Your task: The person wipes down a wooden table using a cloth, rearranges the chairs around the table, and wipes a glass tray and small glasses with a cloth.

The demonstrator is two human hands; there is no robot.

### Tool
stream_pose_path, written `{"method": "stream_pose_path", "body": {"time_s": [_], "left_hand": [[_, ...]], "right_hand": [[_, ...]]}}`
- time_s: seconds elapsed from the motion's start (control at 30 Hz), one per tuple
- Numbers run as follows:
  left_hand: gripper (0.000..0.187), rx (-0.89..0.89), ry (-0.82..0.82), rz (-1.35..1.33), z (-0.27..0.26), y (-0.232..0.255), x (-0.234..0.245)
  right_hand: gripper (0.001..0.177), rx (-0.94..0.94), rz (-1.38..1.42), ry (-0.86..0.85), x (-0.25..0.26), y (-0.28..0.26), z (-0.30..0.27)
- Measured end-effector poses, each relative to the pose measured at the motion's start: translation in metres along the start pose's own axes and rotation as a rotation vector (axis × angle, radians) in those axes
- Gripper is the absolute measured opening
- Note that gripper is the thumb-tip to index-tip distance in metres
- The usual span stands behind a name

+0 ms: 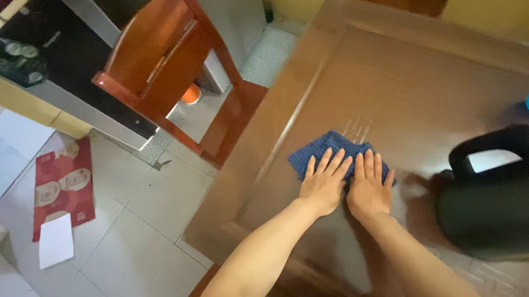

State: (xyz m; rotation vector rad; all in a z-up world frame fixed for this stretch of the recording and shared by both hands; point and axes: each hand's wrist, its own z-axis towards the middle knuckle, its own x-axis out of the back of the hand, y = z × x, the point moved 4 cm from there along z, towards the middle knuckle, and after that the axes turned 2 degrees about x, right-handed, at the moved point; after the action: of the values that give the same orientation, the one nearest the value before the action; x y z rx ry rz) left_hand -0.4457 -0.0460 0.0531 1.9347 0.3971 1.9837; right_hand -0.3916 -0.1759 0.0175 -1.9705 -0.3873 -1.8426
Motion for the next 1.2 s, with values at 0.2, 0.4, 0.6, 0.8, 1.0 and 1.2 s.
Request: {"method": "stream_pose_path", "body": {"time_s": [0.2,0.4,0.6,0.8,1.0,1.2], "left_hand": [[0.068,0.087,0.013,-0.003,-0.095,-0.01,0.021],[0.071,0.211,-0.086,0.023,-0.245,0.006,0.047],[0.069,0.342,-0.078,0.073,-0.199,-0.04,0.057],[0.068,0.358,-0.042,0.064,-0.137,-0.084,0.076],[0.071,0.367,0.027,0.099,-0.176,-0.053,0.055],[0.071,0.38,-0.043,-0.032,-0.277,-0.012,0.033]], "right_hand": [[0.073,0.17,0.026,-0.02,0.012,-0.06,-0.072],[0.08,0.525,0.089,-0.089,0.022,-0.125,-0.174],[0.077,0.601,0.094,-0.034,0.017,-0.148,-0.096],[0.068,0.486,0.14,0.067,0.014,-0.164,-0.033],[0.069,0.486,-0.025,-0.046,0.017,-0.15,-0.081],[0.077,0.667,0.193,0.145,-0.004,-0.15,-0.177]]}}
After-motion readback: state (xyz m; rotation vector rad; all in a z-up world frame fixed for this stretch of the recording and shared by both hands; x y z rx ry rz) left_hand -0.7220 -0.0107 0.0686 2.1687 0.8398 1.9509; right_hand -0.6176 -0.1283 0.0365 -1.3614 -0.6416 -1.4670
